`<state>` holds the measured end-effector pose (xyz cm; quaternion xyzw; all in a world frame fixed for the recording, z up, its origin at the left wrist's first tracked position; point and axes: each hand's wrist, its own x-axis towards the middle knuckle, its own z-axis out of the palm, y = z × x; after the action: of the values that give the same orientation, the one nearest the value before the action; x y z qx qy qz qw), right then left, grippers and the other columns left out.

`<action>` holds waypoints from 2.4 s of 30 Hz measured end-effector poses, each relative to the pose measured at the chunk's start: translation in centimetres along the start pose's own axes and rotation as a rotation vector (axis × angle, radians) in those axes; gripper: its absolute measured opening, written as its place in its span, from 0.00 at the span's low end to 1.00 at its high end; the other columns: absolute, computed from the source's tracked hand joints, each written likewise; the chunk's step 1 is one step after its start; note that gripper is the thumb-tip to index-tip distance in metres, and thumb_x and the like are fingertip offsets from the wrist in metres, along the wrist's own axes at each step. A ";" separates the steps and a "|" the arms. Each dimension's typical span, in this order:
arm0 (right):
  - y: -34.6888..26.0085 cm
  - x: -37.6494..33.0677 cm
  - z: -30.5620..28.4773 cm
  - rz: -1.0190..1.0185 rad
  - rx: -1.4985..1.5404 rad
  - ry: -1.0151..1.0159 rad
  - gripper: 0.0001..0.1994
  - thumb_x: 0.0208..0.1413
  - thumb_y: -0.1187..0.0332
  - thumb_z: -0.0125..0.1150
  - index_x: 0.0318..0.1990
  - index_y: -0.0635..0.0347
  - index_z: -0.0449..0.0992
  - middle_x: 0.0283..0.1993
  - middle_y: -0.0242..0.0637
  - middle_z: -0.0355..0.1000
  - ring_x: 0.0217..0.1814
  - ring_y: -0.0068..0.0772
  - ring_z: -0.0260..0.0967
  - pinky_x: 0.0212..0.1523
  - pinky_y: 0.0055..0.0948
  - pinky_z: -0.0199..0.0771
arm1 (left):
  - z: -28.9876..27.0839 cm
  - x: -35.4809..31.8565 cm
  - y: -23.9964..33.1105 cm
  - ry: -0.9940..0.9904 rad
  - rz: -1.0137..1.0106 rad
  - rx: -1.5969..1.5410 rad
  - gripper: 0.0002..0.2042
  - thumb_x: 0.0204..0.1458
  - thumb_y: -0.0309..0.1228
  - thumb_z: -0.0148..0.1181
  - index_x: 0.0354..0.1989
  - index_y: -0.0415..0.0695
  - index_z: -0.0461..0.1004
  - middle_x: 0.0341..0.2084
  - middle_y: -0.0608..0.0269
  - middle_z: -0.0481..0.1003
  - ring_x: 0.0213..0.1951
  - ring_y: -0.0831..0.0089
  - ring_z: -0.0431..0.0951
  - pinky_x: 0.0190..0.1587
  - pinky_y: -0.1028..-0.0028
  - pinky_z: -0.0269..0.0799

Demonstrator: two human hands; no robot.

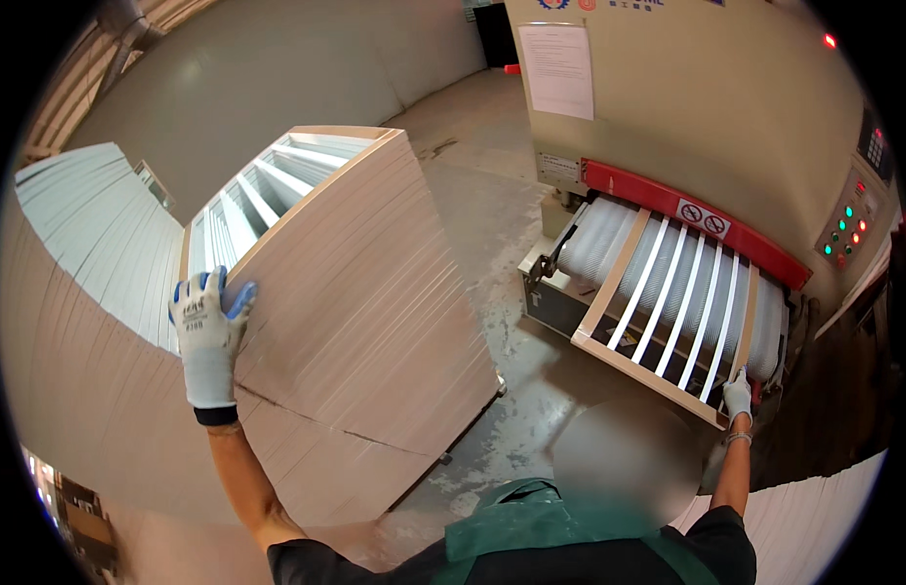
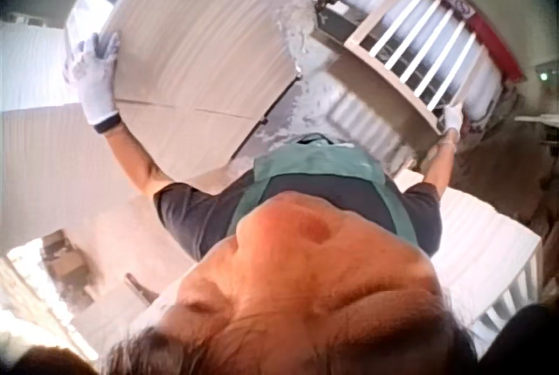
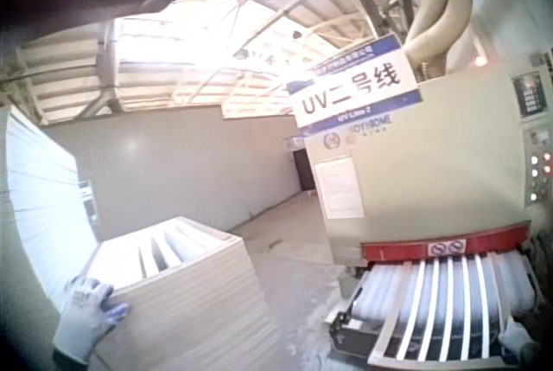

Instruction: The person repeatedly picks up wooden slatted frames from a stack and feeds them into a UV coating machine. They then retrieve the processed frames from the other side and stack them.

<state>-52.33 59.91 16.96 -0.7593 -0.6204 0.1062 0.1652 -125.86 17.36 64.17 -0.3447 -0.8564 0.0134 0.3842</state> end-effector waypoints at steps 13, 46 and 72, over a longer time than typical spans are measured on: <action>-27.8 -6.2 -10.1 -0.448 0.805 -0.340 0.26 0.65 0.60 0.60 0.67 0.62 0.67 0.56 0.46 0.77 0.52 0.42 0.77 0.53 0.42 0.79 | -7.7 -9.7 1.8 0.187 0.267 -0.097 0.21 0.47 0.33 0.72 0.50 0.40 0.76 0.41 0.53 0.73 0.50 0.53 0.73 0.63 0.50 0.63; -14.7 -33.0 -7.1 0.217 0.948 0.068 0.14 0.46 0.76 0.71 0.43 0.68 0.80 0.28 0.34 0.77 0.24 0.23 0.74 0.25 0.27 0.73 | 10.5 -24.4 19.5 -0.306 1.094 -0.853 0.18 0.39 0.34 0.73 0.39 0.44 0.77 0.62 0.55 0.68 0.67 0.45 0.61 0.71 0.39 0.48; -7.1 -29.2 -3.7 0.253 0.660 0.119 0.20 0.49 0.69 0.69 0.50 0.68 0.76 0.37 0.44 0.79 0.31 0.32 0.78 0.33 0.34 0.79 | 13.8 -26.6 30.6 -0.367 1.303 -0.796 0.20 0.44 0.41 0.70 0.43 0.43 0.79 0.61 0.56 0.70 0.69 0.50 0.60 0.72 0.44 0.48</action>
<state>-63.49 32.19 21.83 -0.7407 -0.4432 0.2759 0.4228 -104.94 28.04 28.41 -0.8816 -0.4718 -0.0152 -0.0012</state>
